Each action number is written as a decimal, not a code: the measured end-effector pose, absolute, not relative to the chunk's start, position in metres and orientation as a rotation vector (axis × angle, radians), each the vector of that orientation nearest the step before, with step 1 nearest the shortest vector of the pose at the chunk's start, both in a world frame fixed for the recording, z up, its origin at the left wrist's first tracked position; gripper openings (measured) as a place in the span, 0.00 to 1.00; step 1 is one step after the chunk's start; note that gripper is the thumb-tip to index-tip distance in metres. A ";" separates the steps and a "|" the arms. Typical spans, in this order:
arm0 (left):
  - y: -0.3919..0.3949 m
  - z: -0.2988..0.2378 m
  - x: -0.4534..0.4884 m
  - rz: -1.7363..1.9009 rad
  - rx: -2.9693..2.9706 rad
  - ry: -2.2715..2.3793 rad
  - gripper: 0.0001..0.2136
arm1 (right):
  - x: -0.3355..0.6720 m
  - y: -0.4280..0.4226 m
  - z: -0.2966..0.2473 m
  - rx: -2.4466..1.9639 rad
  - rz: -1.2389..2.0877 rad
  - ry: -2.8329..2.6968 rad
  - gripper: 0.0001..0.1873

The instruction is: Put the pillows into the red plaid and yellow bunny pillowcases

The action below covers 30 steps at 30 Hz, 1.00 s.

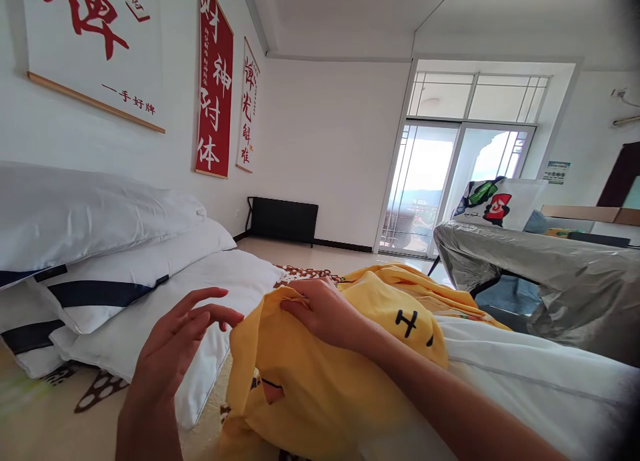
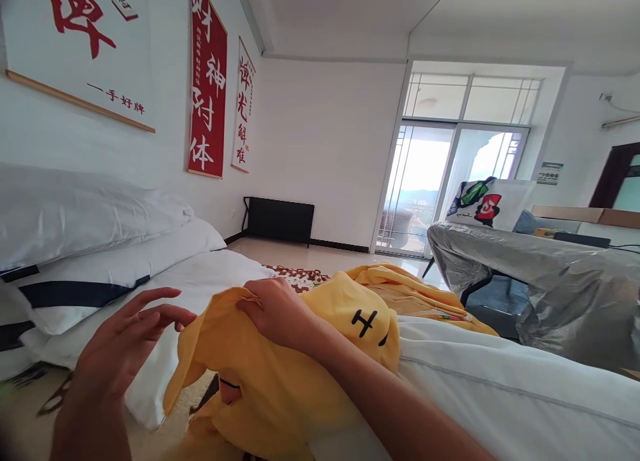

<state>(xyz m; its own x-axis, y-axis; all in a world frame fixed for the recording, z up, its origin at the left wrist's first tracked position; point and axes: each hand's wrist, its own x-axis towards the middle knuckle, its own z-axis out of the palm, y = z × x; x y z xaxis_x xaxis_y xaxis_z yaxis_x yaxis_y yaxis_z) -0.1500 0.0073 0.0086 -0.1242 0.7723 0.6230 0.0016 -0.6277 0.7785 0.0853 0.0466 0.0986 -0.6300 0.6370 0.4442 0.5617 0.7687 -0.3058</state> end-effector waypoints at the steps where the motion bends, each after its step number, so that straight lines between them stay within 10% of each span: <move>1: 0.011 0.006 -0.158 1.721 1.708 0.891 0.17 | 0.085 0.048 0.099 -0.918 0.192 -2.404 0.14; 6: 0.021 0.003 -0.165 1.322 2.126 1.006 0.24 | 0.086 0.054 0.098 -0.896 0.144 -2.359 0.17; 10: 0.021 0.009 -0.153 1.458 2.074 0.936 0.07 | 0.085 0.051 0.099 -0.842 0.124 -2.361 0.16; 30: 0.029 0.015 -0.128 1.798 1.826 0.431 0.07 | 0.064 0.028 0.093 -0.576 0.123 -2.442 0.06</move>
<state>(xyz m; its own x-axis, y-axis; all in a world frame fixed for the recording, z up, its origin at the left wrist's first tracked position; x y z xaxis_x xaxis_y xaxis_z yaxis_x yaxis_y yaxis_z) -0.1276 0.0293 0.0150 0.0601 0.5736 0.8169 -0.1412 -0.8053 0.5758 0.0636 0.0275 0.0932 -0.7133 0.4322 0.5518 0.3745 0.9005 -0.2212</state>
